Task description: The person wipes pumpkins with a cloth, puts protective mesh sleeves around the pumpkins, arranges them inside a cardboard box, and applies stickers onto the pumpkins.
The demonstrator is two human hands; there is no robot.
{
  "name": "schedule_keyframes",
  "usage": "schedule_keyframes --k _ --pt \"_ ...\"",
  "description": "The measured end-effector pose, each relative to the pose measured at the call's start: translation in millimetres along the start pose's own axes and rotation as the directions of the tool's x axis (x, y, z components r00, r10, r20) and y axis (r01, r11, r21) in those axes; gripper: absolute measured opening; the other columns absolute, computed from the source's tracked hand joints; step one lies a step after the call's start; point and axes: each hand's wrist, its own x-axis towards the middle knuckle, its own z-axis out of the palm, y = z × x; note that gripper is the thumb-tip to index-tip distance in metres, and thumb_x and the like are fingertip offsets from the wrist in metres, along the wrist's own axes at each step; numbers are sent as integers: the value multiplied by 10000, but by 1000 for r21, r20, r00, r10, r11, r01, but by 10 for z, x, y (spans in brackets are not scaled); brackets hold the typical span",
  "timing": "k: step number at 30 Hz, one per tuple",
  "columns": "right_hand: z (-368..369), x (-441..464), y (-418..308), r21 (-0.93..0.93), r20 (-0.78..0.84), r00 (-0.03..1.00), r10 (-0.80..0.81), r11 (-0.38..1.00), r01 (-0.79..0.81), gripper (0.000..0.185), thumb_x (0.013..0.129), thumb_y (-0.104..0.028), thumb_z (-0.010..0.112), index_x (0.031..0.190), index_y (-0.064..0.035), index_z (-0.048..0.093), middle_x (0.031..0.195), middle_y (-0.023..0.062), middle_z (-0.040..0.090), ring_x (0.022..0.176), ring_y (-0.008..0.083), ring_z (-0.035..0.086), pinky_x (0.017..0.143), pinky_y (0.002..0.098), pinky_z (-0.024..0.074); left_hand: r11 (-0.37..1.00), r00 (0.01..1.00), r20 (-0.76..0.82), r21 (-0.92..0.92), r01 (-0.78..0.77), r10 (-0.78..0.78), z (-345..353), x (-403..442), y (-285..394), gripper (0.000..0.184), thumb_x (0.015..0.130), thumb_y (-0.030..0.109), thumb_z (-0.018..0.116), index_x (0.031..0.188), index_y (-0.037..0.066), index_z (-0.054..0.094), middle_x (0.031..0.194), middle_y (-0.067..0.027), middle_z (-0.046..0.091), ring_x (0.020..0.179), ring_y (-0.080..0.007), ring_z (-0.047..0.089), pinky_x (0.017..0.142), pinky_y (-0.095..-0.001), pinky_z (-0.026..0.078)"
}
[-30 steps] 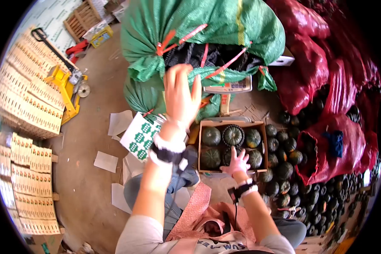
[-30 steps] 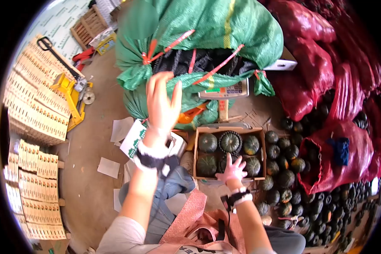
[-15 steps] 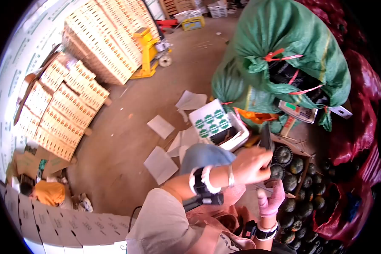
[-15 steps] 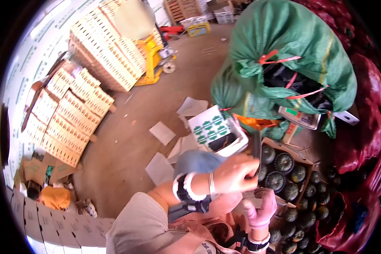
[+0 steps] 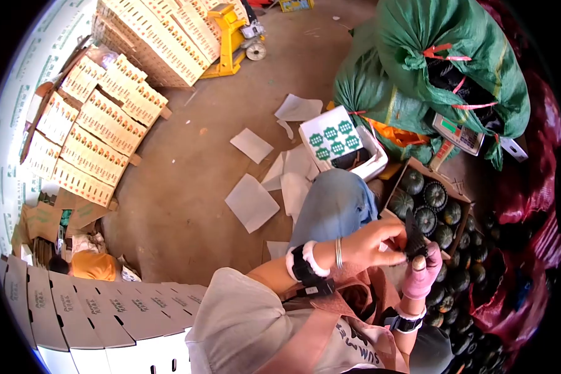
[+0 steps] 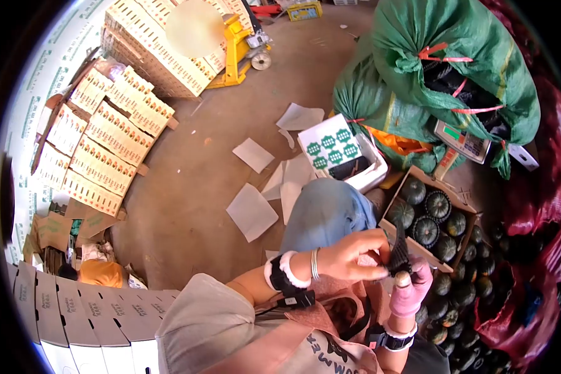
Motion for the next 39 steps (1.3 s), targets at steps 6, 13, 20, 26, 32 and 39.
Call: schedule_keyframes --k 6,13,20,26,32,39 --pt "99 -29 -2 -545 -195 972 -130 838 3 280 719 37 655 882 -68 453 819 -15 418 747 85 396 683 213 390 845 991 53 518 -132 122 -12 -91 -30 134 786 71 637 875 13 556 898 -123 566 816 -268 585 639 -335 477" --pt "210 -61 -38 -762 -123 943 -308 638 109 310 709 97 555 991 -22 511 919 73 525 824 168 519 735 318 448 937 929 -125 -2 350 -348 84 -175 -241 224 767 19 621 986 2 581 855 -106 626 854 -204 612 761 -291 483" --pt "-100 -271 92 407 148 911 386 815 -412 127 744 -16 694 867 9 671 900 47 669 817 129 604 783 276 470 711 807 129 -409 572 -576 -319 -317 -154 242 835 -5 591 1076 7 577 994 -90 626 894 -140 586 750 -261 482" --pt "30 -214 187 313 117 844 523 787 -531 196 764 33 661 957 -2 663 867 15 673 747 101 608 729 243 487 901 925 -27 216 377 -380 -90 -246 -89 109 843 43 622 939 -9 623 891 -30 643 815 -81 572 685 -224 462" --pt "133 -131 225 22 -64 974 219 976 -218 308 769 -16 685 1052 -38 565 989 13 574 966 119 544 871 267 431 800 990 -104 600 -14 95 84 -59 -120 137 714 14 730 818 7 642 857 -119 647 762 -242 614 695 -276 480" --pt "-198 -169 299 -324 127 988 88 945 -42 163 629 32 564 782 -24 558 825 33 554 760 143 519 674 279 408 802 621 567 126 585 -542 -403 -81 -285 314 838 73 657 1128 -14 576 993 -17 621 955 -120 545 846 -286 439"
